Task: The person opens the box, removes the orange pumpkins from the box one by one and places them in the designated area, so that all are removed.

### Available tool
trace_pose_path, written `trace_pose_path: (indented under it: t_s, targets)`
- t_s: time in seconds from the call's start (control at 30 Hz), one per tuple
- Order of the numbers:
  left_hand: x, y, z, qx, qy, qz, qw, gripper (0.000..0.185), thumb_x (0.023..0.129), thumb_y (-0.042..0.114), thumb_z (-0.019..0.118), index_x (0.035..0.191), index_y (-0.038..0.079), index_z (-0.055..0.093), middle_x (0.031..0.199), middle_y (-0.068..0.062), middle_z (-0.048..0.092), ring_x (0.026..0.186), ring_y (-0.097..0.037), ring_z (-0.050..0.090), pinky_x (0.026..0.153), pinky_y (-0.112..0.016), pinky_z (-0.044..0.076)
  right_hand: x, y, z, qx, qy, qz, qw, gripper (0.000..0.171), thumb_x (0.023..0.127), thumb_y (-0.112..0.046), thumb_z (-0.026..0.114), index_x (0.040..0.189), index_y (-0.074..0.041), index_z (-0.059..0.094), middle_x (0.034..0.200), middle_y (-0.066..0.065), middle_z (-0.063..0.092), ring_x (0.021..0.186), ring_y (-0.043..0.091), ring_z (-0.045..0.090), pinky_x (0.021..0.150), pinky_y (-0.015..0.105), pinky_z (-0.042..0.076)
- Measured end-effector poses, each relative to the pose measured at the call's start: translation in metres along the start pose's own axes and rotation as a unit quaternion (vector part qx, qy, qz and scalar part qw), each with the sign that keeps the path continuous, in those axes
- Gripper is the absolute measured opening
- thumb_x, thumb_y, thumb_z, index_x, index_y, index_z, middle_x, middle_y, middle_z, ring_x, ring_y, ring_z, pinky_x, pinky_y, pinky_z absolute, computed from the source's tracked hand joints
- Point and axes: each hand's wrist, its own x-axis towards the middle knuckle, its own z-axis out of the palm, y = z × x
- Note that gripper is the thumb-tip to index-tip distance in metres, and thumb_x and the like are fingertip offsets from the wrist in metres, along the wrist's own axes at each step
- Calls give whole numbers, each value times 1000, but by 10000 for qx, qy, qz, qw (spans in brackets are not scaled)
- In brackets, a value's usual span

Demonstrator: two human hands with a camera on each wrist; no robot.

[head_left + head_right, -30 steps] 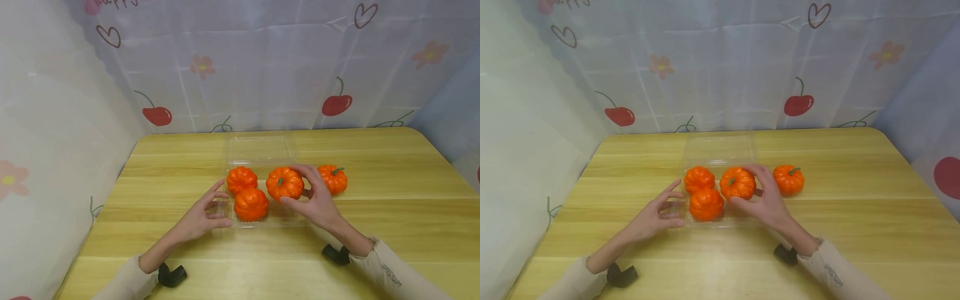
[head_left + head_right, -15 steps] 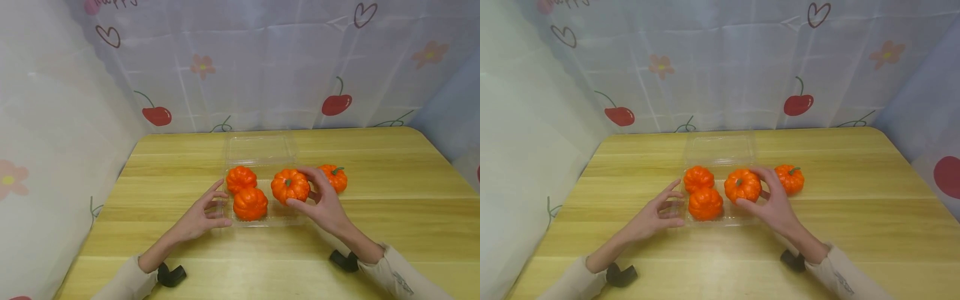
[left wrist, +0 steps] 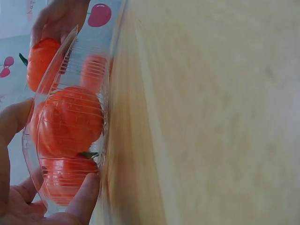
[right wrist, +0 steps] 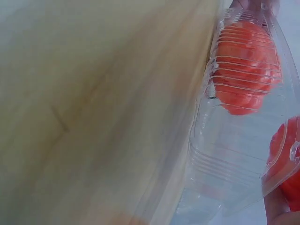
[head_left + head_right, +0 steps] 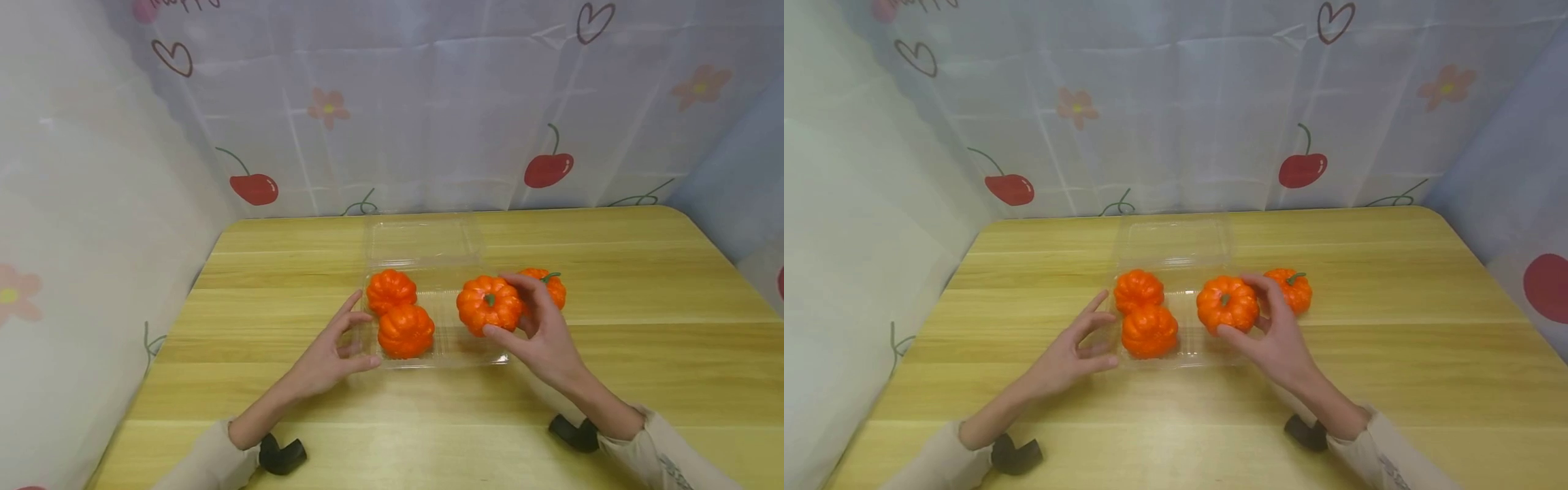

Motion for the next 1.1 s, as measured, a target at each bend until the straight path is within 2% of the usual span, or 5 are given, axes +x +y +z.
trace_pose_path:
  t_s: [0.17, 0.4, 0.47, 0.87, 1.1]
  targets:
    - [1, 1, -1, 27, 65, -114, 9999, 63, 81, 22, 83, 135, 10, 52, 162, 17, 8, 140, -25, 33, 101, -40, 46, -2, -1, -2, -59, 77, 101, 9999, 68, 78, 20, 68, 137, 4, 39, 130, 17, 44, 112, 24, 52, 90, 22, 51]
    - [1, 5, 0, 106, 119, -138, 9998, 61, 80, 19, 84, 132, 8, 53, 164, 11, 8, 139, -27, 35, 102, -44, 45, -5, -5, -6, -849, 31, 242, 9961, 69, 80, 14, 70, 141, 0, 42, 134, 9, 43, 114, 22, 49, 88, 18, 51]
    - [1, 5, 0, 138, 119, -154, 9997, 61, 80, 19, 84, 131, 8, 53, 164, 11, 8, 139, -27, 35, 103, -44, 45, -5, -5, -7, -913, 18, 231, 9955, 67, 80, 13, 71, 140, 0, 44, 134, 7, 43, 113, 23, 49, 87, 19, 51]
    - [3, 4, -1, 158, 30, -204, 9997, 58, 82, 18, 83, 131, 7, 53, 164, 8, 7, 139, -34, 36, 104, -48, 42, -12, -7, -12, -732, 95, 114, 9972, 67, 78, 17, 69, 138, 4, 44, 136, 11, 42, 113, 23, 48, 86, 19, 52]
    - [2, 4, -1, 121, 14, -201, 9997, 57, 82, 17, 82, 130, 8, 53, 164, 9, 7, 139, -35, 36, 105, -48, 42, -17, -8, -18, -431, 122, 30, 9990, 67, 77, 21, 68, 137, 6, 43, 139, 23, 39, 117, 22, 48, 87, 20, 52]
